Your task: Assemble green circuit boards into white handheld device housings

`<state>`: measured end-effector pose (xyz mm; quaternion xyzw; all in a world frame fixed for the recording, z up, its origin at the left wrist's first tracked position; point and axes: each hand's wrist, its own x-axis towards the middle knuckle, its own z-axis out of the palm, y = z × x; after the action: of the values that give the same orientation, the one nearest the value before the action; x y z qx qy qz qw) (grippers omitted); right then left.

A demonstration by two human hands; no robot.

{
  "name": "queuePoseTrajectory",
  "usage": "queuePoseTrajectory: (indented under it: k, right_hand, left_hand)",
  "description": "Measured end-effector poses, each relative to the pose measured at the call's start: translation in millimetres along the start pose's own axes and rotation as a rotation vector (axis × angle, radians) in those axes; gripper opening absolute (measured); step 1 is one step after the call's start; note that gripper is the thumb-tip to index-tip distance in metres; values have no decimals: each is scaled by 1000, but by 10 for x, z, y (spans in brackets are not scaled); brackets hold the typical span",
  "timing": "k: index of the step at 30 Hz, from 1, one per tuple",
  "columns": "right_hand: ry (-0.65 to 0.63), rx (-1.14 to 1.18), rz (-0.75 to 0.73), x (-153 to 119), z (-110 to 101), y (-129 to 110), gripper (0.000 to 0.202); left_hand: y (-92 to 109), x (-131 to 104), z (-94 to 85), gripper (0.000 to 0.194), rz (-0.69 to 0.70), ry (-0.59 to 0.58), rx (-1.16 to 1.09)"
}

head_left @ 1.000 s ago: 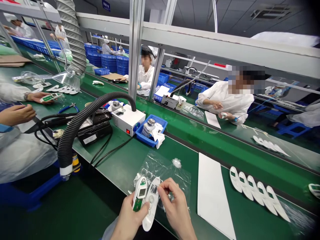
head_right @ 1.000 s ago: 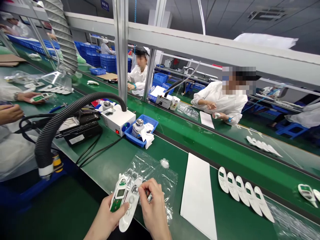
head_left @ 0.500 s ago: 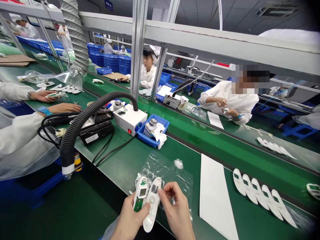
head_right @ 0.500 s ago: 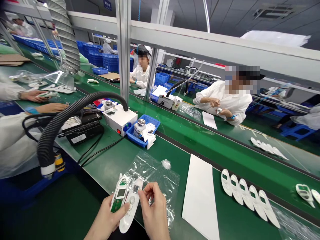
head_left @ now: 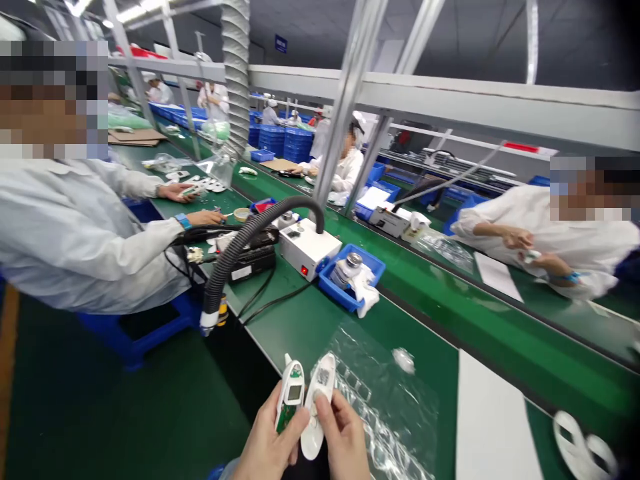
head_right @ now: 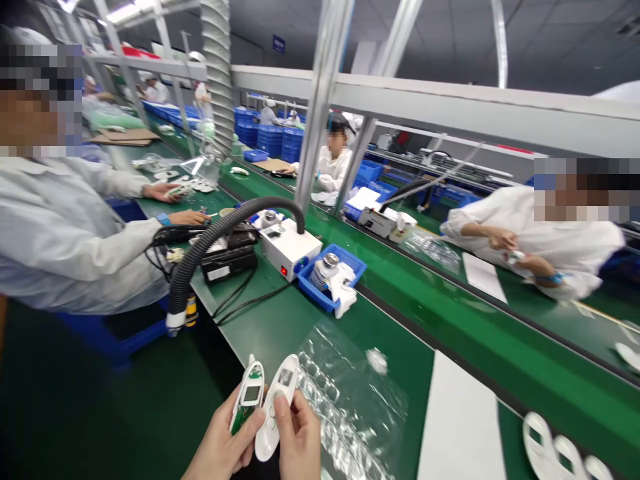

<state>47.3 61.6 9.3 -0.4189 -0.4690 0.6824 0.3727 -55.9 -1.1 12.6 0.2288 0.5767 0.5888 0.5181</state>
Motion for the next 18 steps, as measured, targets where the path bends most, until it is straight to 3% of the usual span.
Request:
queuePoseTrajectory:
  k: [5, 9, 16, 18]
  right_hand:
    - [-184, 88, 173, 75, 298, 159, 50]
    - [-242, 131, 264, 188, 617, 354, 53]
    - [-372, 120, 395, 474, 1731, 644, 66]
    - [-406, 128, 408, 477, 1926, 669, 66]
  left_hand:
    - [73, 160, -678, 54, 78, 360, -426]
    - [126, 317, -1171, 47, 89, 458, -539]
    - [136, 264, -1472, 54, 70, 604, -519]
    - [155, 230, -1528, 55, 88, 632, -507]
